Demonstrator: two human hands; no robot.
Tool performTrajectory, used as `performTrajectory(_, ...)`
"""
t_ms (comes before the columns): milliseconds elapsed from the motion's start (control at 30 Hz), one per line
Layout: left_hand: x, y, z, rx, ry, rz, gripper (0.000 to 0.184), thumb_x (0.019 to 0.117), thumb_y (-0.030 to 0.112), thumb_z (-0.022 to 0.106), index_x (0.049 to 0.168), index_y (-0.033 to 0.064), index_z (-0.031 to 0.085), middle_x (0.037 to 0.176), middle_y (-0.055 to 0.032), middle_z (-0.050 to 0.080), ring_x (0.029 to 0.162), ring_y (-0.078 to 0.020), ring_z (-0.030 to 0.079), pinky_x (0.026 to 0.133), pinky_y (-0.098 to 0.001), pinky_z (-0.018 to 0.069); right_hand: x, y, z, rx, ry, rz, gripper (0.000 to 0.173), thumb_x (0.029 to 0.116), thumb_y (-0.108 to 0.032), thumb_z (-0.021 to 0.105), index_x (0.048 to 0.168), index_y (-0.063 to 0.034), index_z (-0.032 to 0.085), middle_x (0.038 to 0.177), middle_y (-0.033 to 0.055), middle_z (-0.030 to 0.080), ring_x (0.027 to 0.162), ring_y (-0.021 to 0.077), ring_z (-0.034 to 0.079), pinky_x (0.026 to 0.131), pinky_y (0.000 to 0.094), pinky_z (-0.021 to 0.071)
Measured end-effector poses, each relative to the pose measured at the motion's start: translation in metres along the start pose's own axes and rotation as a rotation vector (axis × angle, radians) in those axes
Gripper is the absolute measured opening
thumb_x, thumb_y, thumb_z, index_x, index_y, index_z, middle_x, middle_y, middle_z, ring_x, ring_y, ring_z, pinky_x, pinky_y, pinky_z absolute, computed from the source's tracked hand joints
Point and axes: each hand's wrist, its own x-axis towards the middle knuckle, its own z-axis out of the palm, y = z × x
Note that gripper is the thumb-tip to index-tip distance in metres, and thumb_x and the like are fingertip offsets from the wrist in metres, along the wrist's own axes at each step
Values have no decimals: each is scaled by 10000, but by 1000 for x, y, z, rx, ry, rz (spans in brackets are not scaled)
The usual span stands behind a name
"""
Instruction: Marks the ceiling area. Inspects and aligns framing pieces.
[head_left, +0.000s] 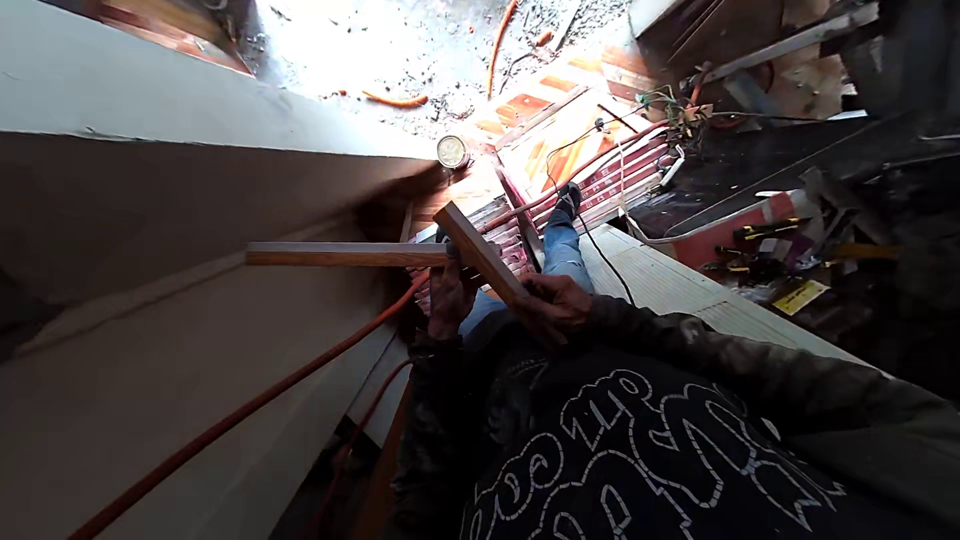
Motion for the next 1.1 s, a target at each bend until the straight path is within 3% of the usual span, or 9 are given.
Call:
performTrajectory(67, -4, -6, -8, -50, -29, 28, 397, 1015, 580, 504, 1221, 260, 617, 1003, 19, 721, 846, -109, 717, 721, -308, 621, 1, 3, 11, -14, -38, 24, 223, 992, -185, 642, 1074, 19, 682, 782, 66, 672, 686, 78, 634, 675, 278, 558)
performTrajectory(167, -12, -12, -15, -53, -13, 84, 417, 982, 583, 568, 1262, 278, 616, 1065, 38, 719, 923, -88, 703, 793, -305, 607, 1, -1, 21, -27, -71, 39, 236, 1003, -199, 632, 1071, 19, 691, 797, 78, 678, 703, 84, 635, 690, 279, 553)
performTrajectory(233, -17, -12, -18, -67, -20, 116, 397, 959, 483, 670, 1286, 264, 616, 1116, 18, 726, 973, -113, 710, 841, -328, 610, -1, -1, 25, -33, -93, 54, 243, 1011, -205, 625, 1074, 21, 690, 800, 83, 676, 704, 89, 632, 692, 280, 550)
performTrajectory(333, -23, -13, -32, -90, -40, 145, 321, 921, 329, 764, 1219, 253, 669, 1050, 16, 743, 898, -106, 724, 778, -315, 621, -1, -2, 28, -50, -126, 69, 236, 1007, -196, 627, 1078, 19, 695, 802, 80, 685, 708, 86, 640, 697, 278, 554)
performTrajectory(367, -23, -14, -38, -87, -60, 150, 312, 906, 294, 783, 1198, 254, 681, 1017, 20, 743, 858, -96, 720, 732, -303, 619, 0, -3, 29, -57, -135, 66, 234, 1008, -195, 629, 1084, 15, 698, 806, 77, 691, 713, 82, 647, 703, 275, 559)
performTrajectory(467, -25, -11, -52, -98, -155, 146, 364, 910, 206, 773, 1250, 252, 652, 1047, 10, 735, 880, -105, 716, 761, -317, 619, 1, -4, 32, -73, -155, 37, 243, 1008, -195, 622, 1100, 13, 709, 833, 85, 707, 741, 98, 666, 724, 293, 570)
performTrajectory(700, -35, -1, -49, -58, -134, 173, 402, 872, 201, 813, 1240, 248, 659, 1061, 18, 738, 899, -102, 718, 775, -312, 618, 2, -8, 36, -103, -188, 19, 252, 1018, -206, 624, 1118, 10, 707, 828, 91, 707, 731, 108, 663, 712, 299, 564)
performTrajectory(1100, -34, -4, -59, -97, -179, 196, 367, 858, 186, 814, 1200, 226, 688, 981, -3, 741, 791, -93, 710, 689, -284, 612, 2, -8, 38, -139, -230, -8, 265, 1028, -218, 596, 1127, 1, 708, 817, 92, 703, 720, 114, 655, 702, 299, 551)
